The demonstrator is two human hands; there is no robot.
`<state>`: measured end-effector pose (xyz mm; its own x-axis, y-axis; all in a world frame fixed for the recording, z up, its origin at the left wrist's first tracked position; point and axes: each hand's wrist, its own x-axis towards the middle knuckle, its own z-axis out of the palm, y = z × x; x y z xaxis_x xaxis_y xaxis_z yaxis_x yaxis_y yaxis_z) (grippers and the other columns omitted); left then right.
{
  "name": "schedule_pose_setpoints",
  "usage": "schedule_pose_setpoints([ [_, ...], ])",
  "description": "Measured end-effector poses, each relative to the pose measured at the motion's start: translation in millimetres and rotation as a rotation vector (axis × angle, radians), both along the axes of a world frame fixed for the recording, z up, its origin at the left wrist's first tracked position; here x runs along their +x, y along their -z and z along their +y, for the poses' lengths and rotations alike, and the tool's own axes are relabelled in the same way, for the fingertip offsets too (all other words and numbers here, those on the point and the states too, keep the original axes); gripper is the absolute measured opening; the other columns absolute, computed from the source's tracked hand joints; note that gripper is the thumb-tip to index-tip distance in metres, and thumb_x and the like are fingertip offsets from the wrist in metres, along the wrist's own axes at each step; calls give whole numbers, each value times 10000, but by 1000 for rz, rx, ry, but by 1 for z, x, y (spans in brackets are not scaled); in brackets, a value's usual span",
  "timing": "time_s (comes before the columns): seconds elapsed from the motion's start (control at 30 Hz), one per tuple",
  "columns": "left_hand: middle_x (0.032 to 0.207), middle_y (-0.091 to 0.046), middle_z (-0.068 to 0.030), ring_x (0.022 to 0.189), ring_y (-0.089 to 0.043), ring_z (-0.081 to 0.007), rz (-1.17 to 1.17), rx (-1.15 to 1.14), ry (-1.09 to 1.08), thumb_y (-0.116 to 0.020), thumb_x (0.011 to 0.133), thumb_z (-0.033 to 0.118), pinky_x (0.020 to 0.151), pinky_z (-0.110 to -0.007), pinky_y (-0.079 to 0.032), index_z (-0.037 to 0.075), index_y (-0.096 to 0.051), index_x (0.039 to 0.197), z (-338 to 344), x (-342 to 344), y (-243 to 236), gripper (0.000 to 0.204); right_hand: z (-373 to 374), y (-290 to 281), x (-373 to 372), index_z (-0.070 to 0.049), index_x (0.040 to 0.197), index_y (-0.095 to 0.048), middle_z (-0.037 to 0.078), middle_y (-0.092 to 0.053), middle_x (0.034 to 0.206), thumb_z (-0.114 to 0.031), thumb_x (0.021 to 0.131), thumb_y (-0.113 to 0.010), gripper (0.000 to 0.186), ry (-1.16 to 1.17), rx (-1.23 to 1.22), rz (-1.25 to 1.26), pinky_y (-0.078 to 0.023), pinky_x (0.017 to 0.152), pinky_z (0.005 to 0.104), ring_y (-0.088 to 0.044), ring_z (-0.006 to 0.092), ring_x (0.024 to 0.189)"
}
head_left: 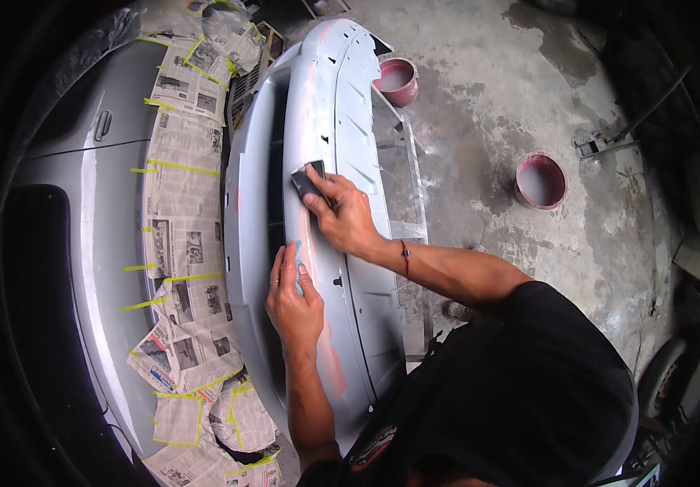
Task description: Sanding down a car bumper with sandpaper and water to prepare it for painting.
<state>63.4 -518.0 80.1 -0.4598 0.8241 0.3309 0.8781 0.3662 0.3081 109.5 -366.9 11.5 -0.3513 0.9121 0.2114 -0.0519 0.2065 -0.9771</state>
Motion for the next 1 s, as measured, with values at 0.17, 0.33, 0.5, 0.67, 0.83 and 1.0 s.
schedule_pose_setpoints([
  [0.17, 1323, -601, -233, 1200, -598, -403, -10, -9, -3, -493, 989, 96, 990, -447, -491, 42, -593, 1329, 4, 6, -3, 359, 90, -7, -29, -94, 1310, -641, 235, -698, 1088, -235, 916, -667, 419, 71, -162, 26, -516, 902, 405, -694, 353, 971],
  [0.33, 1307, -610, -239, 1217, -588, -403, -32, -17, -26, -487, 995, 89, 1013, -440, -467, 20, -587, 1328, -3, 5, -4, 354, -22, 10, 14, -164, 1360, -621, 156, -650, 1297, -168, 909, -697, 457, -74, 94, 128, -472, 1006, 398, -638, 331, 1117],
  [0.5, 1304, -611, -239, 1215, -589, -405, -21, -2, 25, -493, 989, 78, 1010, -443, -469, 12, -586, 1325, 10, 8, -3, 355, 122, -14, -30, -81, 1297, -639, 224, -681, 1064, -209, 913, -654, 405, 45, -74, 63, -509, 811, 411, -678, 341, 896],
  [0.67, 1301, -614, -235, 1207, -595, -400, 20, -19, -22, -505, 976, 47, 1005, -440, -472, 11, -589, 1320, 0, 3, -3, 356, -23, 21, 3, -166, 1361, -621, 161, -683, 1210, -191, 923, -686, 443, 24, 221, 166, -511, 916, 366, -671, 305, 1013],
  [0.83, 1311, -604, -242, 1198, -598, -406, 48, -27, 17, -513, 978, 73, 993, -463, -492, 40, -591, 1330, 10, 9, 0, 361, 130, -6, -21, -84, 1339, -607, 147, -652, 1185, -217, 940, -628, 421, -43, -29, 73, -499, 855, 432, -610, 359, 1063],
  [1.0, 1312, -604, -243, 1211, -589, -409, 13, 3, -6, -510, 968, 54, 995, -460, -483, 39, -594, 1329, 1, 0, 5, 371, 8, 25, -8, -153, 1427, -540, 164, -623, 1286, -195, 931, -668, 514, 16, 255, 137, -501, 923, 396, -610, 351, 1126],
])
